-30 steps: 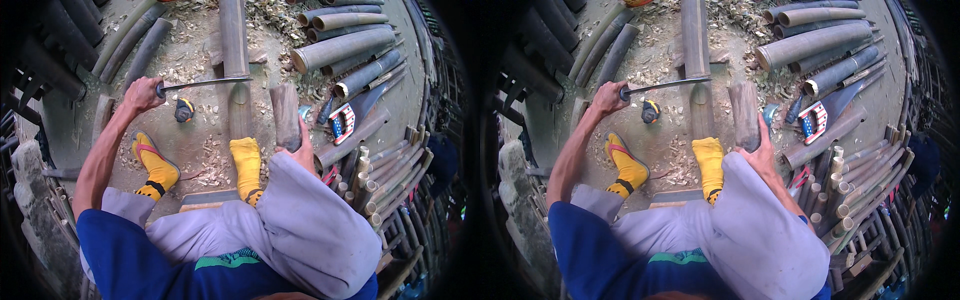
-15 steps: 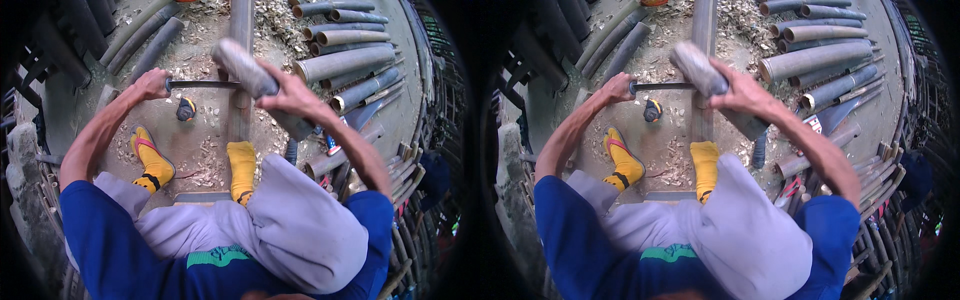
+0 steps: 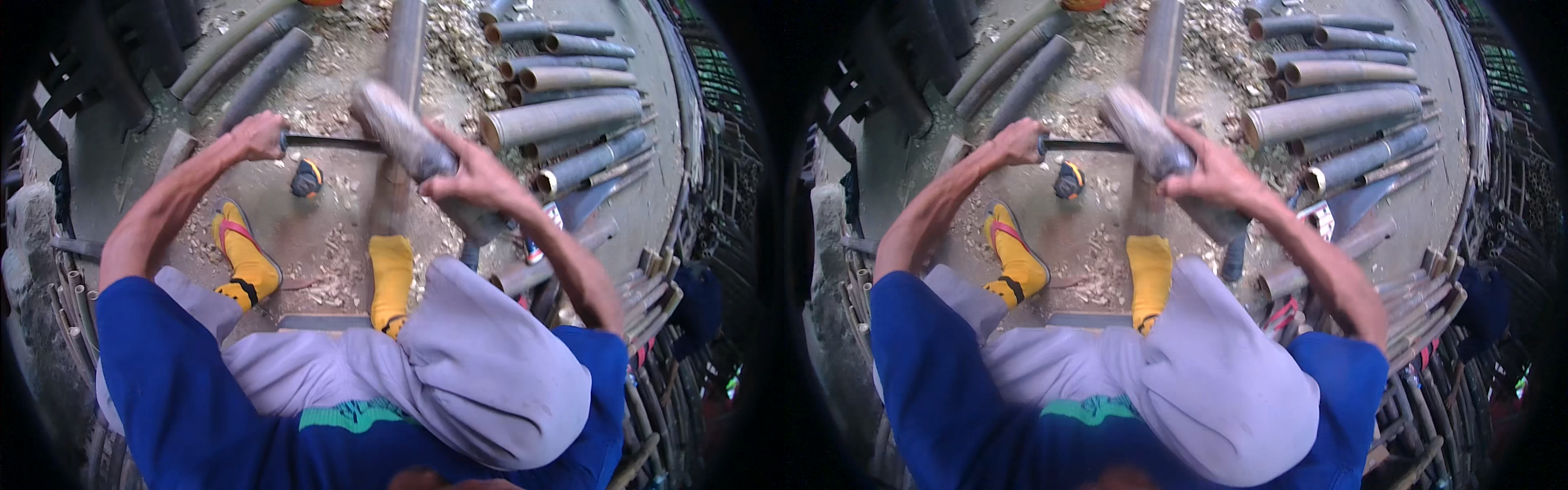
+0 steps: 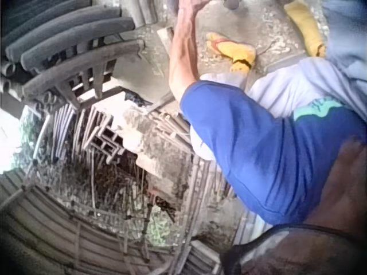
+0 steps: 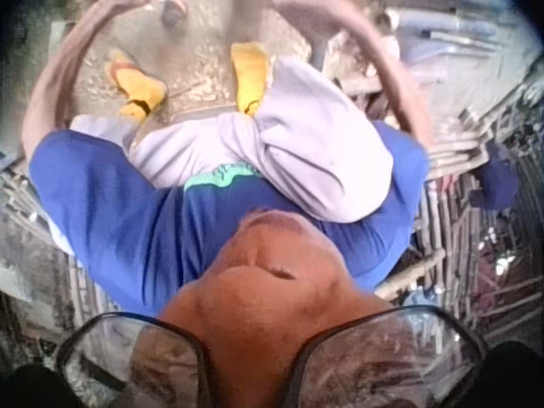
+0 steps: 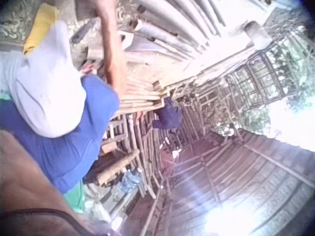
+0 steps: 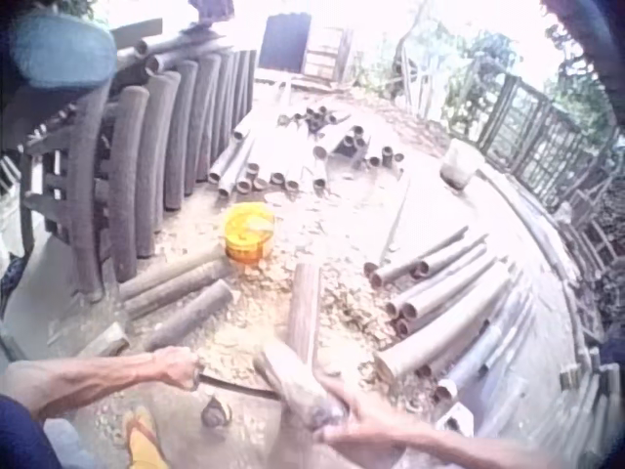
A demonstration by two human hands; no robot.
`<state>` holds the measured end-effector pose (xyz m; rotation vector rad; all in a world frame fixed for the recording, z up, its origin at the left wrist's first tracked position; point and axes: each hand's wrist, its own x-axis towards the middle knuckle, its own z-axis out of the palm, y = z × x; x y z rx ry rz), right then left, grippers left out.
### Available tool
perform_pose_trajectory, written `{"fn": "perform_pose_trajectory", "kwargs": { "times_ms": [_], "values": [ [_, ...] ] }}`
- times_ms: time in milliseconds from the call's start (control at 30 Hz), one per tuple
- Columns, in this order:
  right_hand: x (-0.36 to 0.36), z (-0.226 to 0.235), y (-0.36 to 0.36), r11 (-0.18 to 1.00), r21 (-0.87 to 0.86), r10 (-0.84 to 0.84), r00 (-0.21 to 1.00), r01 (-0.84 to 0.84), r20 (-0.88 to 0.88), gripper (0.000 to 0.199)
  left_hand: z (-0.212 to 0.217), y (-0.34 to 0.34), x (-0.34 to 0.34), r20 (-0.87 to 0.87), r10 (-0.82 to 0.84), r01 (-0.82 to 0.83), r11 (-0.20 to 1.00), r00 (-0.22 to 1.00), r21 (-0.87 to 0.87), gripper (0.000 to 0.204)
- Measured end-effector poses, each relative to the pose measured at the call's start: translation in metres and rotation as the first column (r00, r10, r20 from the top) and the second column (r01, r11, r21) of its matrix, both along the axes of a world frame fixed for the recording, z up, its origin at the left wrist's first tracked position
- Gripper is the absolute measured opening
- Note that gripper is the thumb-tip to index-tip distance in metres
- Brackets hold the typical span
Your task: The person measures a bamboo pole with a tape measure, then uses a knife to cut and shape a smaller bamboo piece. They repeatedly strike the bamboo with a wooden mallet to fit it into a larger pole, then use a chisel to refine the fit.
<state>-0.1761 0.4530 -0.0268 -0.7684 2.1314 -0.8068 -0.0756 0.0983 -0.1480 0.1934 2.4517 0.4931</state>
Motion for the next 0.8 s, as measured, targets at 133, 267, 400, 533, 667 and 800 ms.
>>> {"fn": "perform_pose_trajectory", "kwargs": {
  "times_ms": [133,267,400,533,667,800],
  "values": [
    [-0.045,0.110,-0.019,0.956,-0.239,-0.234,0.929,0.167,-0.286,0.067,0.011,-0.004,-0.007,0.038,0.021,-0.021,1.000,0.999,-0.010,0.031],
    [-0.038,0.090,-0.027,0.694,-0.705,-0.627,0.599,0.142,-0.497,0.064,0.008,-0.009,0.003,-0.052,0.018,-0.017,1.000,0.998,0.014,0.031],
    [0.028,-0.033,0.003,0.992,-0.071,-0.109,0.986,0.101,-0.127,0.062,0.012,0.009,-0.014,0.018,-0.022,0.022,1.000,1.000,-0.014,0.032],
    [0.006,0.016,-0.002,0.995,-0.094,0.040,0.998,-0.044,-0.046,0.060,-0.013,-0.006,0.006,0.069,-0.037,0.041,0.998,0.997,-0.051,0.036],
    [-0.045,0.156,-0.020,0.973,-0.161,-0.208,0.939,0.169,-0.273,0.068,-0.001,-0.002,0.010,0.020,0.019,-0.020,0.999,1.000,0.041,0.034],
    [-0.029,0.087,-0.018,0.694,-0.690,-0.632,0.632,0.205,-0.448,0.074,0.012,0.009,0.010,0.060,0.053,-0.055,0.998,0.997,0.018,0.032]
  ]
}}
